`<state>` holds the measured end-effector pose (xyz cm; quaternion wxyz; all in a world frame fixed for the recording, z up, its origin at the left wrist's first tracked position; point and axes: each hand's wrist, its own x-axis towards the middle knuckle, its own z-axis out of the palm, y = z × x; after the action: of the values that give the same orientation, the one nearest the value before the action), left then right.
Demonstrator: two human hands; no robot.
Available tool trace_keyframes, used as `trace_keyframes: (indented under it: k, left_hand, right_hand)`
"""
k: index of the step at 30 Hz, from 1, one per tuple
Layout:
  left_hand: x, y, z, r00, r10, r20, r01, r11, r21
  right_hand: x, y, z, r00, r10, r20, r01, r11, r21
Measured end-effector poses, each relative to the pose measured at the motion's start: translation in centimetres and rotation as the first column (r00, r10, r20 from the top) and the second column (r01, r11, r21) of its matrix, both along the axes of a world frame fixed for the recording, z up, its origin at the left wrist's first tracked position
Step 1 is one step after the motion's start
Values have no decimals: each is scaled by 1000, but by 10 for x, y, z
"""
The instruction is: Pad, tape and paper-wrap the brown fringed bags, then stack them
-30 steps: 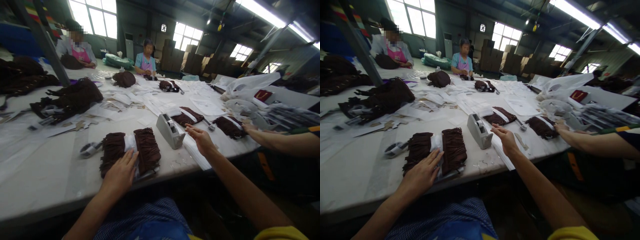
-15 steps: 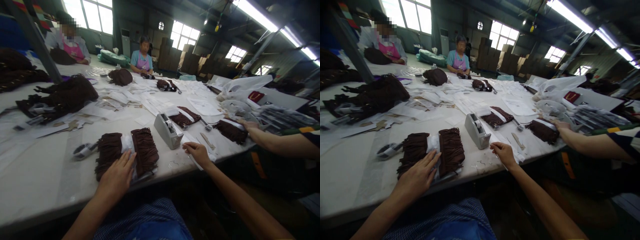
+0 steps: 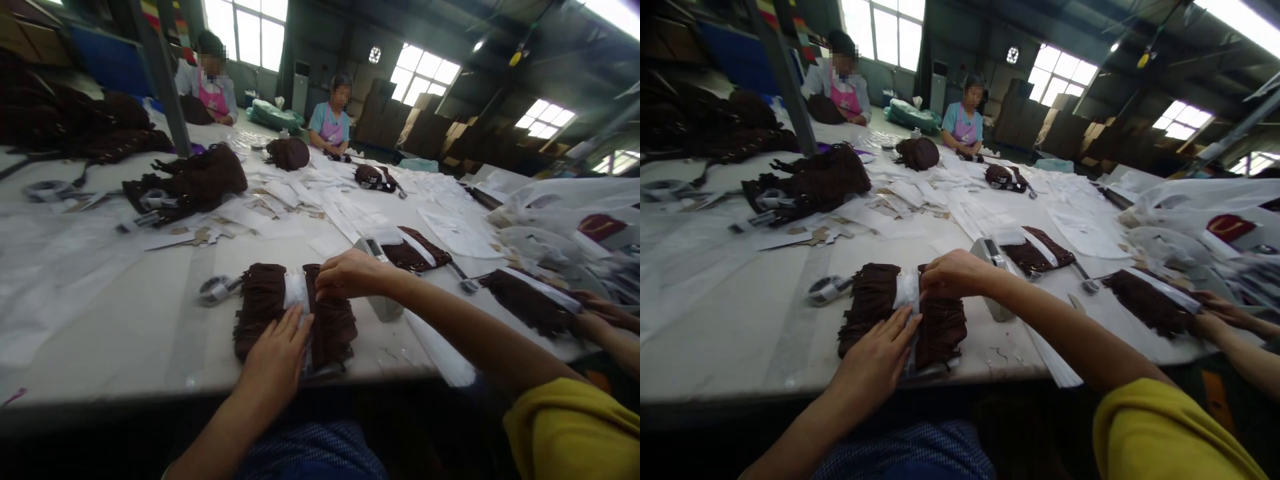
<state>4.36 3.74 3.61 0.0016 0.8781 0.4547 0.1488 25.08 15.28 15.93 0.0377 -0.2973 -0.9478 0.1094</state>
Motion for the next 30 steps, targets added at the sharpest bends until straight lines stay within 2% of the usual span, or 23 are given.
trace_keyframes:
  k: [2,5,9,13,16,19,21,23,25,27,28,29,30]
  left_hand:
    - [1,0,1,1000,2,7,-2,1000,-20]
    - [1,0,1,1000,7,24,-5,999,-53]
    - [0,0,1,999,8,39,-4,995,-103]
    - [0,-1,0,999,6,49,0,992,-125]
    - [1,-1,0,999,13,45,-6,989,-145]
    - [1,0,0,1000,11,4,-10,985,-173]
    - [2,1,1,1000,8,-10,-10,983,-182]
    - [2,1,3,1000,11,-2,-11,984,-179]
    - [2,0,4,1000,14,14,-11,987,-163]
    - [1,-1,4,1000,15,28,-11,990,-139]
    - [1,-1,3,999,14,33,-10,992,-123]
    - [1,-1,3,999,11,40,-7,995,-103]
    - [0,-1,2,999,9,48,-5,997,-80]
  right_hand:
    - [-24,26,-3,998,64,13,-64,998,-20]
    - [-51,56,-10,991,57,118,-46,994,-101]
    - [-70,83,-20,975,97,201,-59,981,-187]
    - [-77,104,-35,981,52,187,-10,975,-220]
    - [-73,127,-48,966,64,249,-11,978,-209]
    - [-62,144,-53,937,9,349,38,991,-127]
    - [-54,141,-51,924,-132,360,132,991,24]
    - [-47,123,-50,935,-244,257,211,966,152]
    - [-39,96,-55,977,-204,60,194,971,137]
    - [-31,70,-65,993,-48,-108,54,997,51]
    - [-26,62,-71,991,2,-133,1,1000,24]
    - [-21,55,-77,992,1,-124,1,1000,15]
    - [-16,51,-81,993,-50,-107,53,998,30]
